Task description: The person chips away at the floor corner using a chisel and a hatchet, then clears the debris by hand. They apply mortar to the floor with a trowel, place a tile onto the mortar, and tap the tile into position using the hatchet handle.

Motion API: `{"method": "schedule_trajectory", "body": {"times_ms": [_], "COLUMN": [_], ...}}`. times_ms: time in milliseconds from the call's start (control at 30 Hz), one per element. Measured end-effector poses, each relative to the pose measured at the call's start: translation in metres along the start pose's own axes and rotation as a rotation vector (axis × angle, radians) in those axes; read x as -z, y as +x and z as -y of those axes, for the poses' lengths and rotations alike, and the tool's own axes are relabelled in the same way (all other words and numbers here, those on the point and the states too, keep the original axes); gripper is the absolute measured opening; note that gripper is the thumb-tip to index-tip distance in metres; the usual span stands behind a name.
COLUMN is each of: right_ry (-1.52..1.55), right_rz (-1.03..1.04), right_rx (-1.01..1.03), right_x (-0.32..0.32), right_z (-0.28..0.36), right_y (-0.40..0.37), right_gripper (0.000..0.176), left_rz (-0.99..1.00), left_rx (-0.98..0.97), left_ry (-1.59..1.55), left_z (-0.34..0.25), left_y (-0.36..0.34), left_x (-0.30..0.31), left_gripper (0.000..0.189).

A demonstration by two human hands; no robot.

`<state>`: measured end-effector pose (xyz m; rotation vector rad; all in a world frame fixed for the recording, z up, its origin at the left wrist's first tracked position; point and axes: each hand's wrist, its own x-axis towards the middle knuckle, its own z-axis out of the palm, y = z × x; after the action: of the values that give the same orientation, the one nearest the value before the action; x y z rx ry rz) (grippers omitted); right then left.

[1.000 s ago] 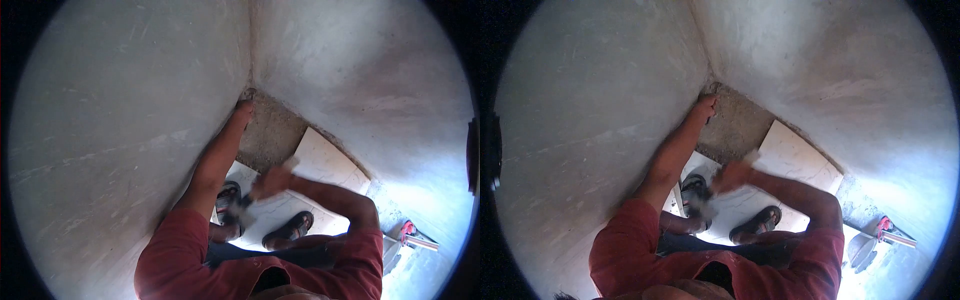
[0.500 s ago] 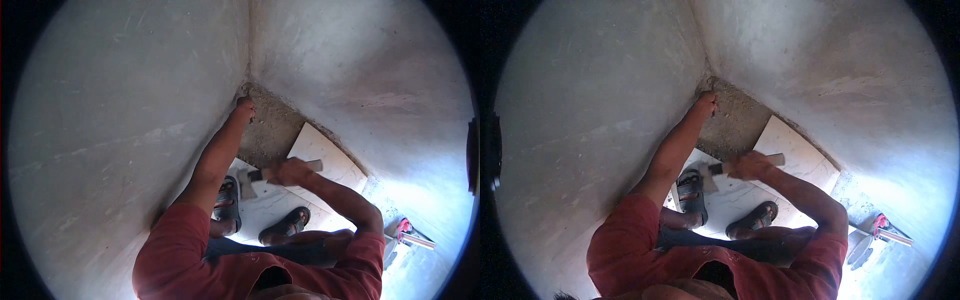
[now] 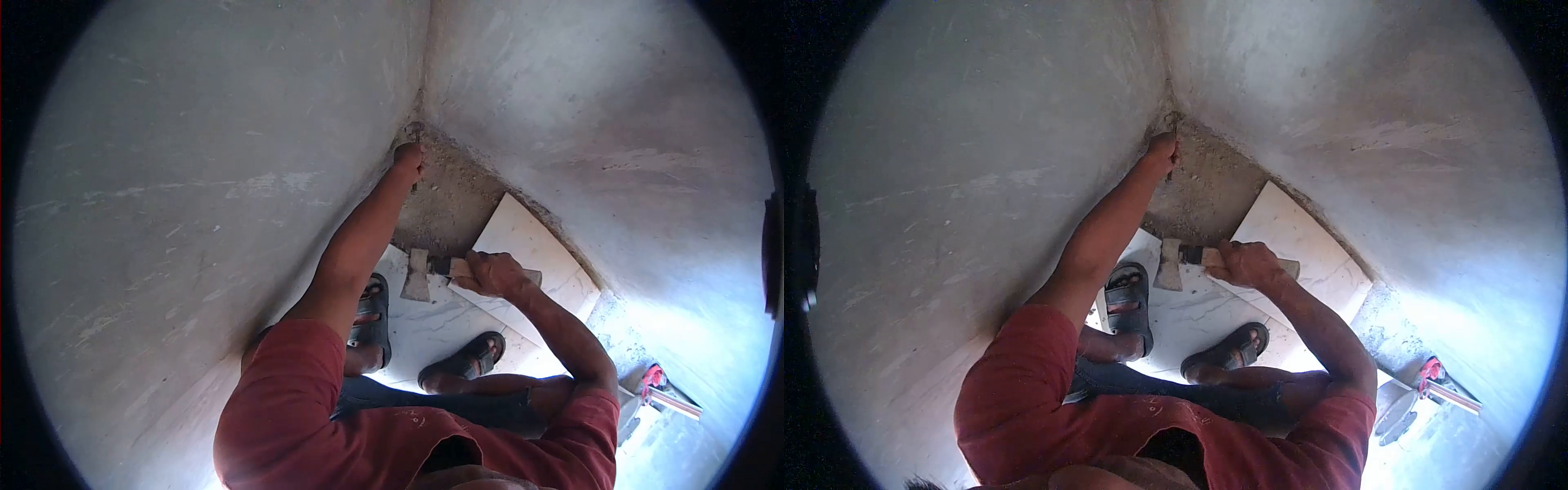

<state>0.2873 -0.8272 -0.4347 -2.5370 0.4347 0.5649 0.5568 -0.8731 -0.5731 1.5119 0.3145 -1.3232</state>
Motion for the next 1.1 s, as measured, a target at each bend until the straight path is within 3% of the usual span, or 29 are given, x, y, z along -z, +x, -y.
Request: {"method": "schedule_trajectory", "body": {"times_ms": [167,333,467,600,667,767,833,933,967,1000,1067,1100], "right_ry": [0.011,-0.169,-0.143,-0.032,-0.055,-0.169,-0.189,-0.224,-0.180,-0.165,-0.100,-0.175], "right_rz": [0.050,0.160,0.035,0.243,0.275,0.306,0.111,-0.061,0.070,0.139,0.415,0.350], "right_rx": [0.035,0.075,0.109,0.433,0.604,0.527,0.038,-0.096,0.015,0.001,0.305,0.484], "right_x": [-0.007,0.009,0.001,0.005,0.003,-0.019,0.016,0.025,0.019,0.013,0.007,0.005], "right_z": [0.005,0.010,0.015,0.054,0.060,0.006,-0.033,-0.013,-0.002,0.010,0.035,0.034], "right_y": [0.010,0.033,0.055,0.047,0.042,0.073,0.094,0.079,0.077,0.063,0.049,0.046], "right_gripper": [0.054,0.053,0.054,0.043,0.042,0.044,0.036,0.034,0.038,0.041,0.037,0.037], "left_rz": [0.075,0.151,0.124,0.178,0.113,0.175,0.185,0.140,0.104,0.106,0.133,0.136], "left_rx": [-0.065,-0.042,0.008,0.018,0.083,0.043,0.057,0.034,0.018,0.022,0.081,0.073], "left_ry": [0.020,0.068,0.070,0.044,0.075,0.113,0.092,0.044,0.016,0.011,-0.038,-0.038], "left_z": [0.004,-0.001,0.000,-0.002,-0.008,-0.009,-0.001,-0.009,-0.002,0.000,0.000,-0.004], "left_y": [0.000,0.004,0.013,0.009,0.002,0.005,0.022,0.017,0.016,0.015,0.019,0.019], "left_x": [0.008,0.021,0.021,0.021,0.015,0.018,0.019,0.018,0.015,0.014,0.009,0.007], "left_gripper": [0.015,0.012,0.013,0.013,0.014,0.014,0.013,0.016,0.015,0.015,0.016,0.016]}}
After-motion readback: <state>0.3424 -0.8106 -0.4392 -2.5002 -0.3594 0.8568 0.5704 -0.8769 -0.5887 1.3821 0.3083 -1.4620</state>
